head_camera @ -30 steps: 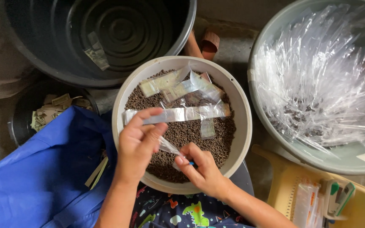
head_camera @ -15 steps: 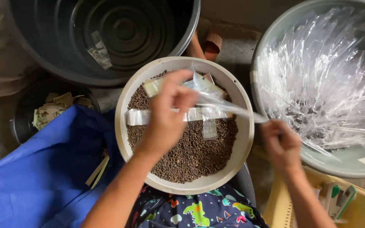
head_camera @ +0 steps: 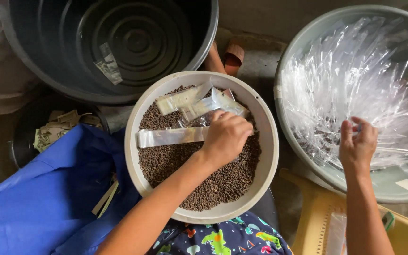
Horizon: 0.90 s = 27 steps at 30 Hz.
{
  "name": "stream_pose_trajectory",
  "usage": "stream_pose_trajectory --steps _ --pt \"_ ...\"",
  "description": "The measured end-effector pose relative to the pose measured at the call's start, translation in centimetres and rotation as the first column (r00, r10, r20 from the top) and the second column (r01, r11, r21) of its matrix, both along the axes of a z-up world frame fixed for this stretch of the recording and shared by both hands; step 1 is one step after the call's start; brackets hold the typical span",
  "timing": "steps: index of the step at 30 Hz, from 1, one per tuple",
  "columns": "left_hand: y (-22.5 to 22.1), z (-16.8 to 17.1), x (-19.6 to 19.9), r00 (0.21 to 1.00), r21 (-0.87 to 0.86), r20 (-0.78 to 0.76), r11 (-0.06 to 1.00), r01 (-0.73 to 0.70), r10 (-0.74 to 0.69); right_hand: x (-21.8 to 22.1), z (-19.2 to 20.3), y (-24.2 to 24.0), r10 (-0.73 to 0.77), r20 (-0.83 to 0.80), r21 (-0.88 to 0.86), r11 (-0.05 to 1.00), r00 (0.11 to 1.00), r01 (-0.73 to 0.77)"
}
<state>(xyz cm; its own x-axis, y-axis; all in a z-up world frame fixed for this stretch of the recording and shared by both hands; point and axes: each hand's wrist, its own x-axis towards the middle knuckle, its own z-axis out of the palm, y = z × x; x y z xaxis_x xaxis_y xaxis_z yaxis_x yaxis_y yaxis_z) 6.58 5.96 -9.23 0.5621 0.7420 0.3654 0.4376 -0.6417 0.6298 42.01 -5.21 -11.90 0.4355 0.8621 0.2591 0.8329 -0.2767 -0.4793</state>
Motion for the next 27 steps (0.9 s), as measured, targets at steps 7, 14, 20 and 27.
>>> stream_pose_trajectory --steps 7,14,20,27 --pt "0.0 7.7 -3.2 0.864 -0.55 0.49 0.81 0.205 0.114 -12.5 7.8 0.8 0.169 -0.661 0.166 0.983 0.731 -0.077" --pt "-1.7 9.9 -4.1 0.928 -0.558 0.367 0.814 0.163 0.066 -20.0 9.9 2.1 0.283 -0.791 0.08 0.927 0.542 -0.366" --pt "-3.0 10.7 -6.1 0.919 -0.779 0.379 0.497 0.382 -0.112 -19.0 11.5 2.6 0.27 -0.739 0.019 0.924 0.618 -0.382" --pt "-3.3 7.9 -9.7 0.945 -0.819 0.309 0.475 0.32 -0.104 -14.7 12.0 1.8 0.127 -0.785 0.13 0.991 0.607 -0.04"
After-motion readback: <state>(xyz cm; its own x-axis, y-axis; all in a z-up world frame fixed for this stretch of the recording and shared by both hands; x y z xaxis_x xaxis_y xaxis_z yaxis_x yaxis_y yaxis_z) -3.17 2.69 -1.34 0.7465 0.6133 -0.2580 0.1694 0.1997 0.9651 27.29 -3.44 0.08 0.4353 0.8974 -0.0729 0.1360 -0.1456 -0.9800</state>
